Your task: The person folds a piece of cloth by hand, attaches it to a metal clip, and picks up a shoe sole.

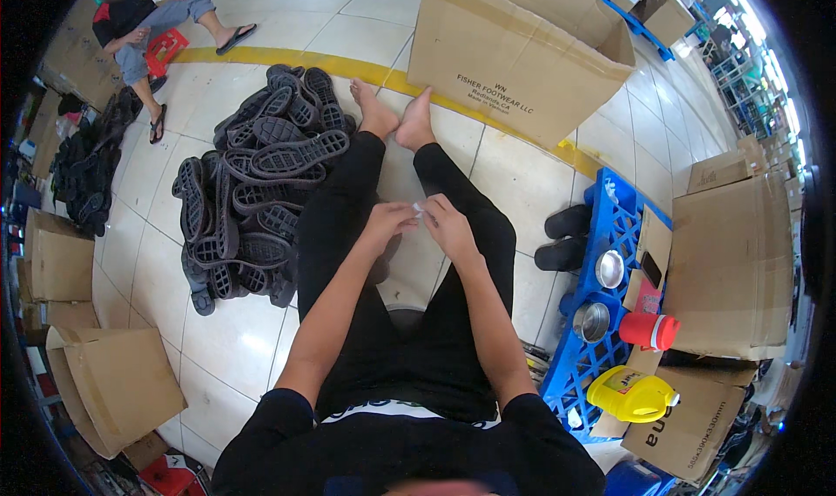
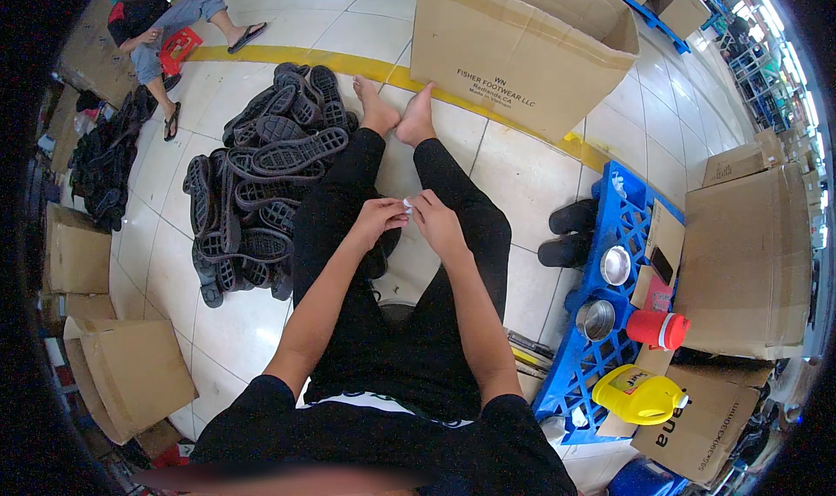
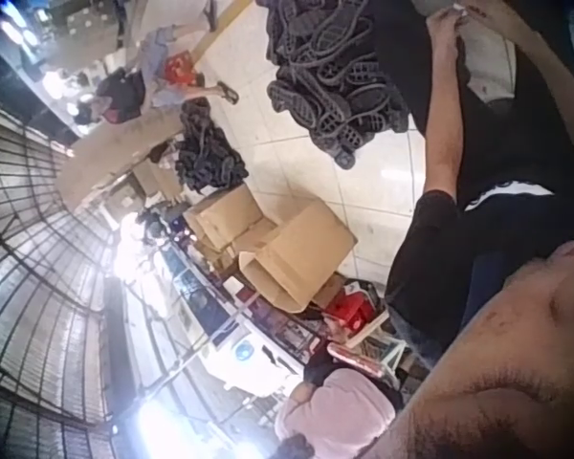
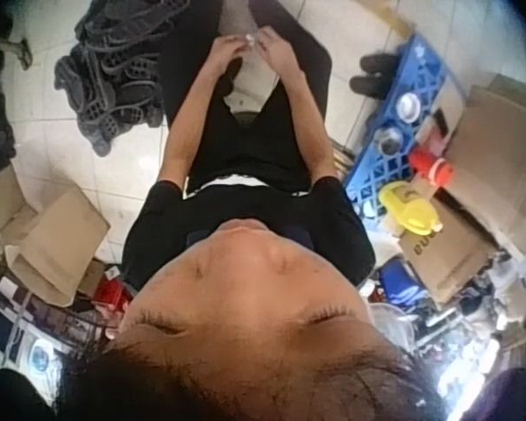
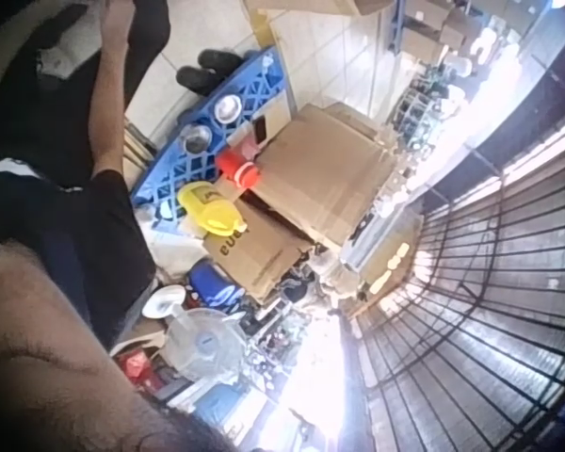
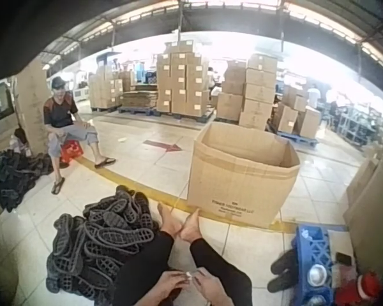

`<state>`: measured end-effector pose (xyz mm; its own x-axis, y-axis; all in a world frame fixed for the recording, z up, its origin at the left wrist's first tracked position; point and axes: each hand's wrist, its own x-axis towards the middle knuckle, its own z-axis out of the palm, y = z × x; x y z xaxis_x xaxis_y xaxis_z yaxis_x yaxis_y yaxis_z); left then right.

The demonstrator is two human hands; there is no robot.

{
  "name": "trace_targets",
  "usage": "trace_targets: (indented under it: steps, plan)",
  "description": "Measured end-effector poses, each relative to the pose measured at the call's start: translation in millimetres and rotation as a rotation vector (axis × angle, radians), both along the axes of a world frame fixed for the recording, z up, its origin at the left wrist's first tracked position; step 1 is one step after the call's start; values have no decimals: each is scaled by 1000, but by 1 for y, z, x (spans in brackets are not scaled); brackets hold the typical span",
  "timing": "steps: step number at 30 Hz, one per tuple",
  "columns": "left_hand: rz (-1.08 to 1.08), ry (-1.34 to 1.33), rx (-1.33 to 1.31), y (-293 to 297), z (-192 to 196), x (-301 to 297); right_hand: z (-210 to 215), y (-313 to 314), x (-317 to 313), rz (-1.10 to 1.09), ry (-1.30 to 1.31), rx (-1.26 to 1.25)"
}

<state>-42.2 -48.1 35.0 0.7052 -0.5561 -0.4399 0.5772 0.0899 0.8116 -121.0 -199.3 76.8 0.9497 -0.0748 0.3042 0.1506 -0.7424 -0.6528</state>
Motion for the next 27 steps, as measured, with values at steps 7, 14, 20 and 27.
trace_targets:
  steps: [7, 14, 20, 27]
  plan:
    - [50, 207, -132, 2, 13, 4, 0, 4, 0, -2, -47, -137]
    - [39, 31, -135, 1, 13, 2, 4, 8, 1, 31, -126, -78]
    - [12, -49, -96, 2, -1, 4, -10, 1, 5, 6, -145, 54]
    - [-17, -98, -38, 1, 4, 3, -34, -7, 7, -169, 95, 535]
